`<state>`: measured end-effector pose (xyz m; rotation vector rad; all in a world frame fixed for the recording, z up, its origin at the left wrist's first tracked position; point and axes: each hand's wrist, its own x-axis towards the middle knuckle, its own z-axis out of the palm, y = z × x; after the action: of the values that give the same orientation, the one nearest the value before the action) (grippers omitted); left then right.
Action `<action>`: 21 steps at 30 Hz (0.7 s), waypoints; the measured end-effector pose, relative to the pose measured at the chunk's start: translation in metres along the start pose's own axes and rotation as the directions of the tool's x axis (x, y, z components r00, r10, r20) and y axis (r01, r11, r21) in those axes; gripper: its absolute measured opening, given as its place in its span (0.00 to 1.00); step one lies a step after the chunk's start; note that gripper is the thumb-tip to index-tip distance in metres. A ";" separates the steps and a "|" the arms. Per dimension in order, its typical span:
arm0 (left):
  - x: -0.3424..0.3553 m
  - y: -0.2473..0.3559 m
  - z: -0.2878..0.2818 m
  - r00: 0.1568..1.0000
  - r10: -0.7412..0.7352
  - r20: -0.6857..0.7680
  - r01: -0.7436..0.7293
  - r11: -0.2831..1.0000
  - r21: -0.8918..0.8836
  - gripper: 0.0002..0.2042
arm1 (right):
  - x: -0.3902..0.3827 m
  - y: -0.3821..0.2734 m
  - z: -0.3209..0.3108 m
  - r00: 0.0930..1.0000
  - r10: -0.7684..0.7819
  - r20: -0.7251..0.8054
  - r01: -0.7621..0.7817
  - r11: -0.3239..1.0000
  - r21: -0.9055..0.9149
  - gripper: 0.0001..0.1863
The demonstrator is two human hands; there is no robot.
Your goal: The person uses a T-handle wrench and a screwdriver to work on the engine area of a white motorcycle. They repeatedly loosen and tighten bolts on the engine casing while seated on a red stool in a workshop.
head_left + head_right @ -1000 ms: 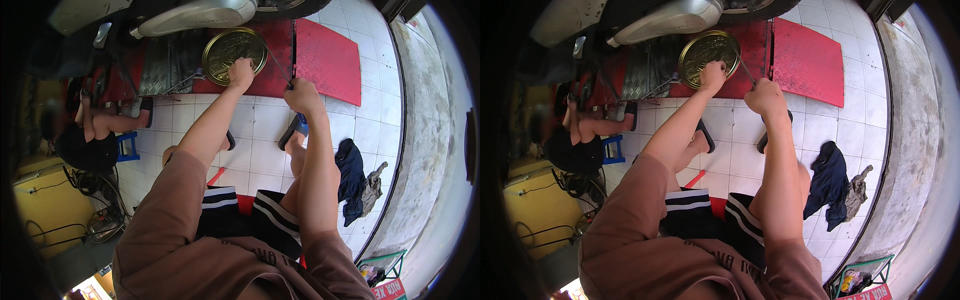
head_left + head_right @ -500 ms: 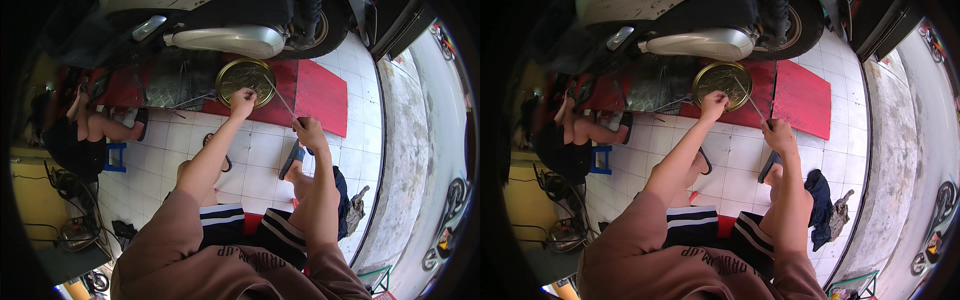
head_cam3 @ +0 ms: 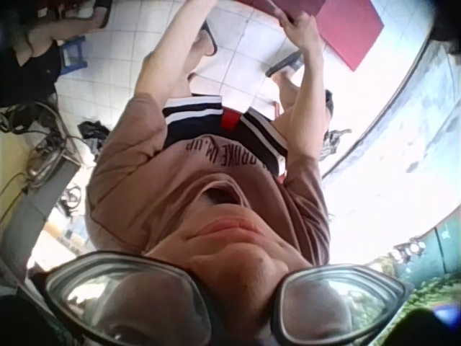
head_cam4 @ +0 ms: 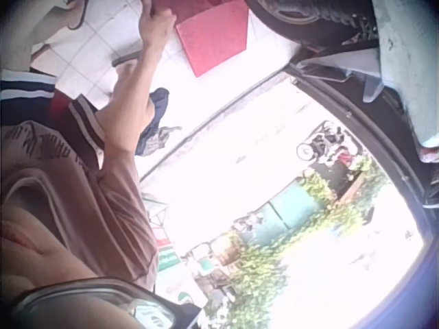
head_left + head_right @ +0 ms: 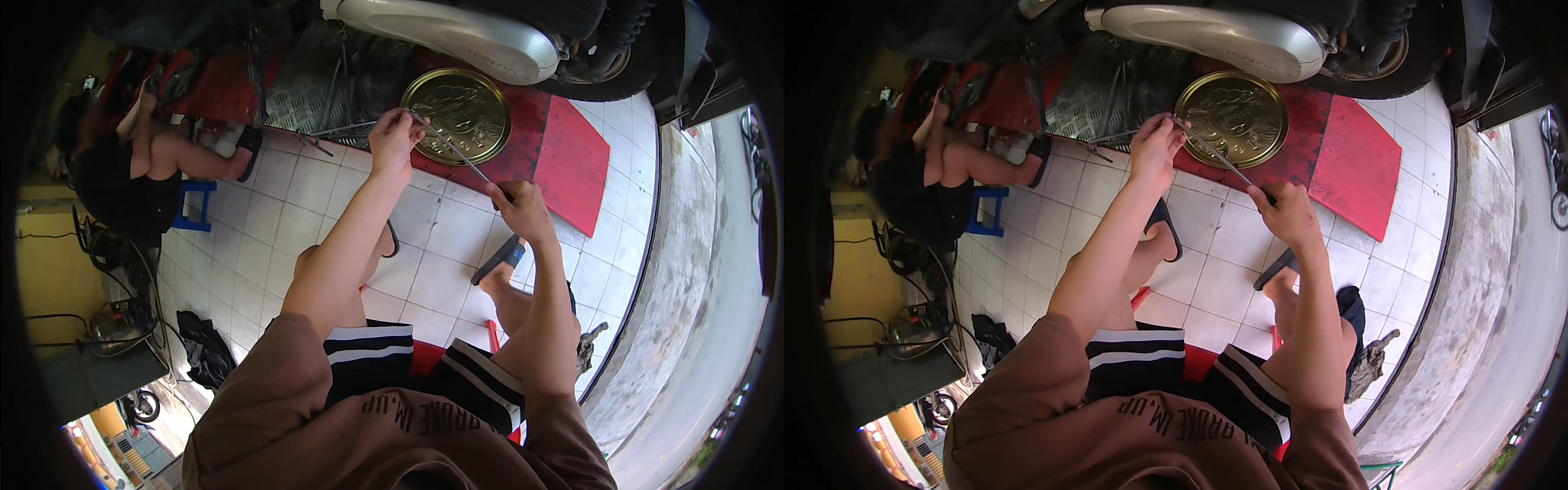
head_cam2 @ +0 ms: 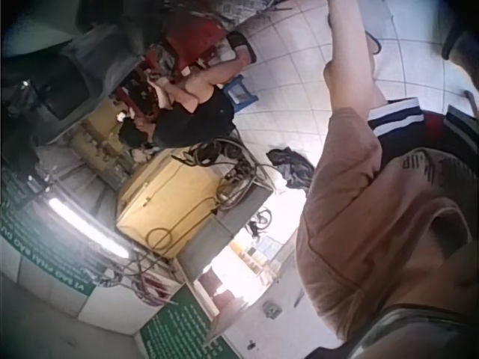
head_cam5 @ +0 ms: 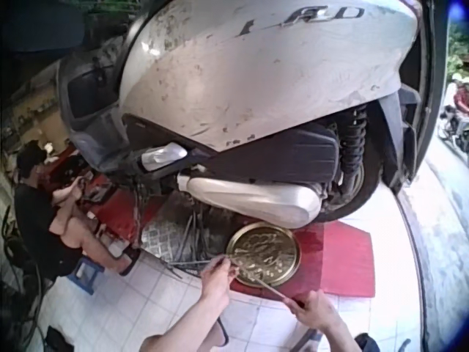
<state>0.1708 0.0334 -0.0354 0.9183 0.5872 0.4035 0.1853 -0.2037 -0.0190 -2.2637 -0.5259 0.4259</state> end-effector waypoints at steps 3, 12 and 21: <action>0.005 0.002 0.009 1.000 0.007 -0.030 -0.005 0.997 0.076 0.04 | -0.001 0.006 0.003 1.000 0.022 -0.014 -0.022 0.999 0.028 0.24; -0.010 0.002 0.004 0.986 0.163 0.029 -0.165 0.979 0.118 0.04 | -0.019 0.000 0.013 1.000 0.000 -0.004 0.000 0.998 0.063 0.23; -0.006 0.010 0.007 0.917 0.384 0.105 -0.398 0.872 0.285 0.04 | -0.012 -0.015 0.020 1.000 0.022 -0.009 -0.022 0.999 0.046 0.23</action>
<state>0.1695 0.0315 -0.0219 1.3469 0.4234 0.6681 0.1623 -0.1882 -0.0189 -2.2283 -0.4820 0.4333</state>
